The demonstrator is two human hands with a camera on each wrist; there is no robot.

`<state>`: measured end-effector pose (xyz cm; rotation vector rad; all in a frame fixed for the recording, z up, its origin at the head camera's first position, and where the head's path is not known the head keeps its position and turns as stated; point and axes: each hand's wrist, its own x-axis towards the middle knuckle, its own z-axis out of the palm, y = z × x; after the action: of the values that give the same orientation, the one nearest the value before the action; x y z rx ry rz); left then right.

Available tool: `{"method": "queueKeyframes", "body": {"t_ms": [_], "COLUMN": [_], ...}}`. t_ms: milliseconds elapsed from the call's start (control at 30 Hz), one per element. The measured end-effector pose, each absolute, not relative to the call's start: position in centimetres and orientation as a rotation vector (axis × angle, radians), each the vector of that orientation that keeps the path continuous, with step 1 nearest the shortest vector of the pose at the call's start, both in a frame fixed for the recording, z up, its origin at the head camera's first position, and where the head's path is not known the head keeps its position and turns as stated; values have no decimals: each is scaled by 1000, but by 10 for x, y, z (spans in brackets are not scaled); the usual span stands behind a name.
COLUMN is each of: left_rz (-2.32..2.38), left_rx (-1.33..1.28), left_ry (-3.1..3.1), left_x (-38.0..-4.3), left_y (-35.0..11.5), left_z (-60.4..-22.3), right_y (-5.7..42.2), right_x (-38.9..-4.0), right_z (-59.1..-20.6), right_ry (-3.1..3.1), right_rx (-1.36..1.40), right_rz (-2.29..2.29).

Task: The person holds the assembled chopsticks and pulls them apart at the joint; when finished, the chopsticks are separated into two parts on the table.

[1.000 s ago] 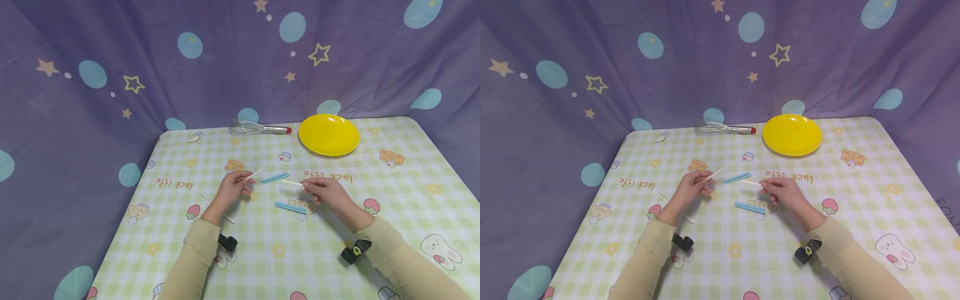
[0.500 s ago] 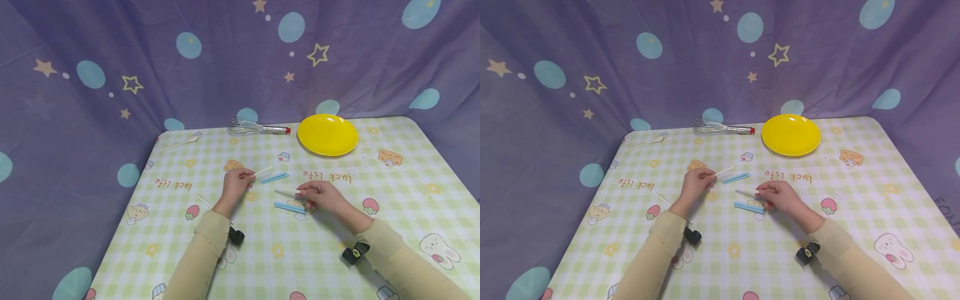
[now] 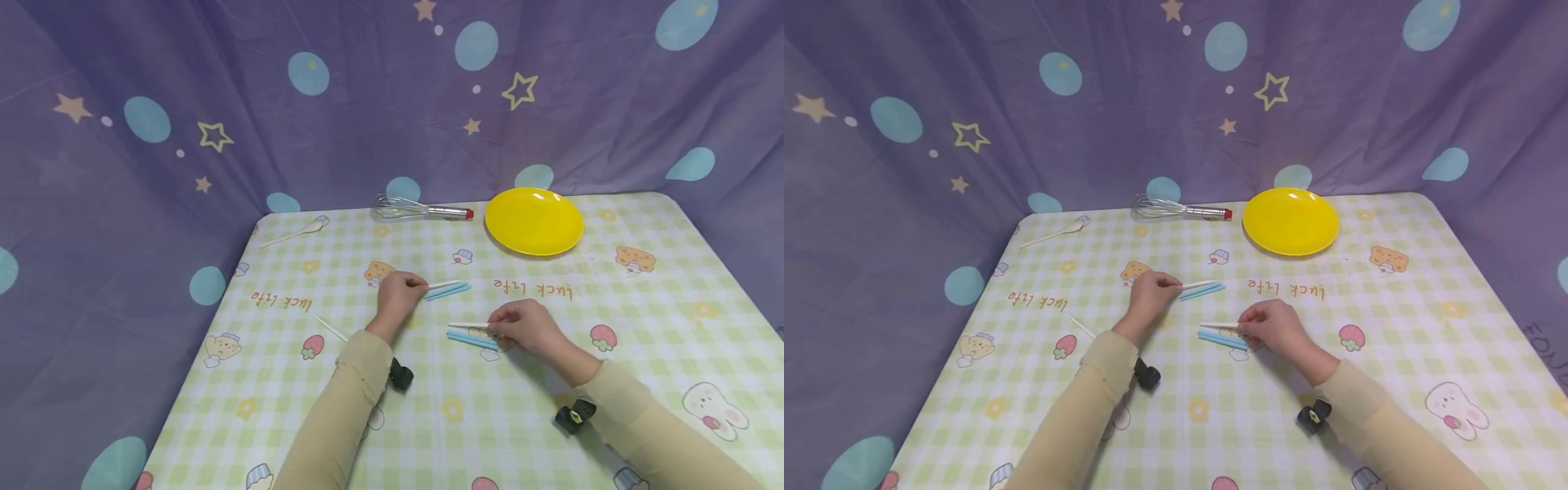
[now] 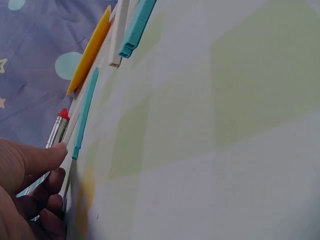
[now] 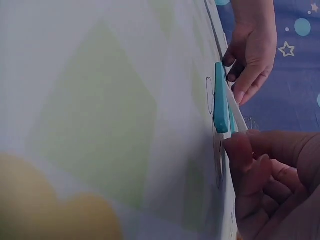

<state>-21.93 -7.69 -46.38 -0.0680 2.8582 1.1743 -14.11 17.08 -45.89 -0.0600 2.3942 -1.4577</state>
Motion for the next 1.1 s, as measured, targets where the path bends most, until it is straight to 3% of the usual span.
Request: {"method": "queueKeyframes", "body": {"t_ms": [1100], "left_rz": [1086], "left_rx": [28], "left_ry": [2851], "left_x": [-219], "left_y": [-77], "left_z": [-466], "right_y": [168], "right_x": [-144], "right_z": [-460], "right_ry": [2539], "right_rx": [-194], "right_rz": [-1152]}}
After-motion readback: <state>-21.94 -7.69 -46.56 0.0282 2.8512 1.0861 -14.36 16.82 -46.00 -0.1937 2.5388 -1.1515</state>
